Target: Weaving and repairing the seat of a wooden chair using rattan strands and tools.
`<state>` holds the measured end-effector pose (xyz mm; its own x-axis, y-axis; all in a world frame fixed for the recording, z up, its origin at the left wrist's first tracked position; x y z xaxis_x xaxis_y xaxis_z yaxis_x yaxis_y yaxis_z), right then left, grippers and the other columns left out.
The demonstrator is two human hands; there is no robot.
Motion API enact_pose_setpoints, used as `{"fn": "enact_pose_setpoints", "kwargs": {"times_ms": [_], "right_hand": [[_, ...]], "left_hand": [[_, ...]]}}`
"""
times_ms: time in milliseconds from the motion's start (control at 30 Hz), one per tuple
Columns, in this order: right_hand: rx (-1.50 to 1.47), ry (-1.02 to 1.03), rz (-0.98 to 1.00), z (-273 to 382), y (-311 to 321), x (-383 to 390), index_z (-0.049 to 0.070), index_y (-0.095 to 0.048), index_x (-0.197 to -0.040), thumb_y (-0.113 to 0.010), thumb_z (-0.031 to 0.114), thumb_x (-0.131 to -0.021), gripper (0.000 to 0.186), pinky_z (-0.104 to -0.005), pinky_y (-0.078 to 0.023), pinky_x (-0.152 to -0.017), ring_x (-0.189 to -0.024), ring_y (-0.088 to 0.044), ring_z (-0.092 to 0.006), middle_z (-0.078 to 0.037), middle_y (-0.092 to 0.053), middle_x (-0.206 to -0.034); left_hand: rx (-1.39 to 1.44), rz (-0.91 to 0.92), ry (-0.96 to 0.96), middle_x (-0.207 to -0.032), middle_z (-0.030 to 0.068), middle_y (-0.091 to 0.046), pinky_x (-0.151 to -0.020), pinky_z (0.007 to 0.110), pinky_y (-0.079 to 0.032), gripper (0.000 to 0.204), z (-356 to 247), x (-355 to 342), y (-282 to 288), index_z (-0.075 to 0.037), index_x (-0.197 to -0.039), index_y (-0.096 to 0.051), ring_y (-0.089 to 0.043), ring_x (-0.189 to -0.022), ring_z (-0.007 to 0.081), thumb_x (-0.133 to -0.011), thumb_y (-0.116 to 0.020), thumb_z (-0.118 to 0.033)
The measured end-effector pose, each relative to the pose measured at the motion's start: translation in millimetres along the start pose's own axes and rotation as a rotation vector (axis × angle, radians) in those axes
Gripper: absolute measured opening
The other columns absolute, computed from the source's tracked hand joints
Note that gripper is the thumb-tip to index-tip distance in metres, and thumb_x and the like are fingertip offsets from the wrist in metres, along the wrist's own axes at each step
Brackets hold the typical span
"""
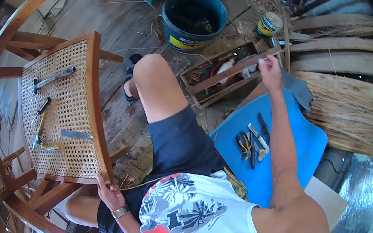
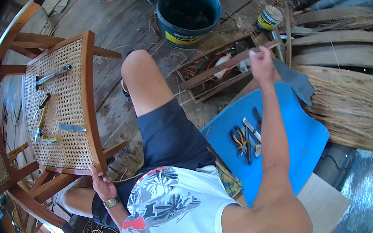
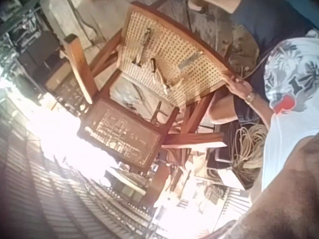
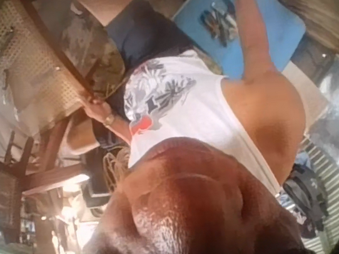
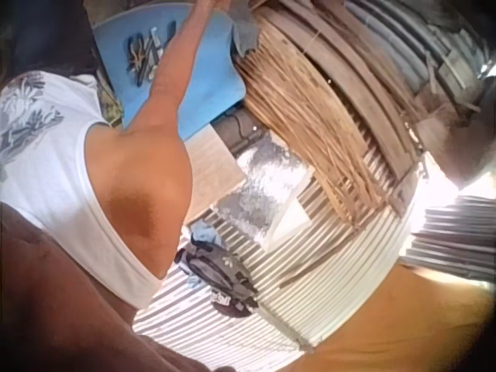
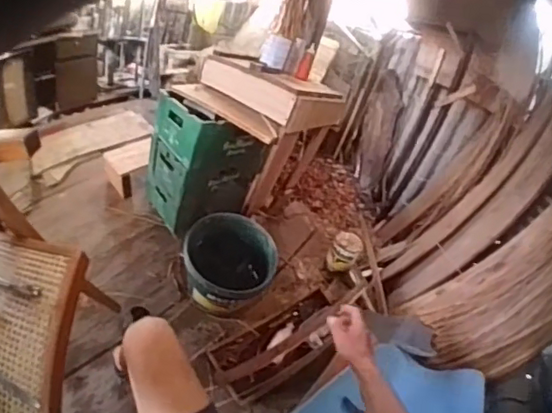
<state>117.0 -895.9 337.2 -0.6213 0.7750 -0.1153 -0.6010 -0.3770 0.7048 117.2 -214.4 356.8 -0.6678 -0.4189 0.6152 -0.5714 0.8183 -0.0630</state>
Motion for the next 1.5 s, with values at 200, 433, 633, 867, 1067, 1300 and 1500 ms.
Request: {"fn": "enact_pose_setpoints", "kwargs": {"times_ms": [200, 433, 633, 867, 1067, 1300, 1500], "right_hand": [[0.063, -0.005, 0.213, 76.7, -146.5, -126.6, 0.0, -0.046, -0.147, -0.071, 0.049, -0.091, 0.079, -0.0422, -0.05, -0.102, -0.12, -0.064, -0.0352, -0.023, -0.065, -0.13], [0.349, -0.049, 0.362, 61.0, -270.6, -240.8, 0.001, -0.041, -0.154, -0.066, 0.066, -0.086, 0.097, -0.0456, -0.038, -0.117, -0.142, -0.046, -0.0388, -0.026, -0.048, -0.153], [0.604, 0.136, 0.516, 5.0, -349.7, -318.7, -0.002, -0.04, -0.154, -0.063, 0.067, -0.09, 0.097, -0.0415, -0.03, -0.122, -0.147, -0.039, -0.0368, -0.024, -0.042, -0.158], [0.466, 0.168, 0.574, -65.1, -427.5, -379.4, 0.005, -0.036, -0.158, -0.075, 0.064, -0.081, 0.105, -0.0426, -0.031, -0.121, -0.149, -0.037, -0.0346, -0.02, -0.04, -0.16], [0.638, 0.136, 0.597, -62.0, -435.5, -370.9, 0.007, -0.038, -0.157, -0.075, 0.06, -0.082, 0.1, -0.0427, -0.033, -0.12, -0.146, -0.041, -0.0345, -0.02, -0.043, -0.158], [0.764, 0.12, 0.638, -40.0, -420.7, -347.7, 0.008, -0.04, -0.157, -0.075, 0.054, -0.083, 0.094, -0.0429, -0.035, -0.118, -0.143, -0.045, -0.0344, -0.02, -0.047, -0.155], [0.863, 0.117, 0.707, -13.3, -389.9, -304.1, 0.009, -0.042, -0.156, -0.075, 0.05, -0.084, 0.089, -0.0431, -0.037, -0.116, -0.14, -0.048, -0.0344, -0.02, -0.05, -0.153]], "left_hand": [[0.115, 0.031, 0.024, -0.074, -0.0043, -0.053, -0.046, 0.019, -0.037, 0.025, 2.7, 13.5, -1.9, -0.011, -0.106, -0.06, -0.041, -0.052, 0.004, -0.1, -0.071, -0.033], [0.201, 0.006, 0.138, -0.086, -0.0033, -0.058, -0.053, 0.023, -0.041, 0.016, -5.5, 19.6, -5.6, -0.013, -0.112, -0.056, -0.047, -0.059, 0.0072, -0.103, -0.066, -0.022], [0.175, -0.163, 0.26, -0.09, -0.0051, -0.055, -0.06, 0.024, -0.044, 0.009, -12.9, 25.8, 1.2, -0.015, -0.106, -0.053, -0.05, -0.065, 0.0065, -0.104, -0.06, -0.011], [0.158, -0.134, 0.21, -0.097, -0.0027, -0.061, -0.065, 0.024, -0.043, 0.014, -14.3, 23.4, -11.4, -0.013, -0.119, -0.056, -0.05, -0.069, 0.0061, -0.107, -0.057, -0.022], [0.216, -0.133, 0.23, -0.097, -0.0063, -0.059, -0.063, 0.02, -0.044, 0.028, -13.4, 25.3, -11.7, -0.011, -0.13, -0.054, -0.052, -0.07, 0.0027, -0.105, -0.062, -0.021], [0.271, -0.141, 0.232, -0.096, -0.0065, -0.06, -0.061, 0.019, -0.044, 0.028, -14.0, 25.3, -15.0, -0.011, -0.131, -0.054, -0.05, -0.067, 0.0023, -0.105, -0.061, -0.018], [0.212, -0.156, 0.176, -0.088, -0.0067, -0.056, -0.06, 0.019, -0.041, 0.02, -12.0, 24.2, -19.6, -0.012, -0.121, -0.056, -0.047, -0.065, 0.002, -0.106, -0.06, -0.024]]}}
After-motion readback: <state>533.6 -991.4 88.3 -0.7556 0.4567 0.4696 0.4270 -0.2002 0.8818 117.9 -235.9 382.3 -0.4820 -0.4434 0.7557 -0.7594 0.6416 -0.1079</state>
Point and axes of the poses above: each hand's wrist, its own x-axis away from the middle knuckle, its own y-axis out of the back of the hand, z = x × y, the point moved 1 cm from there along -x, towards the middle knuckle
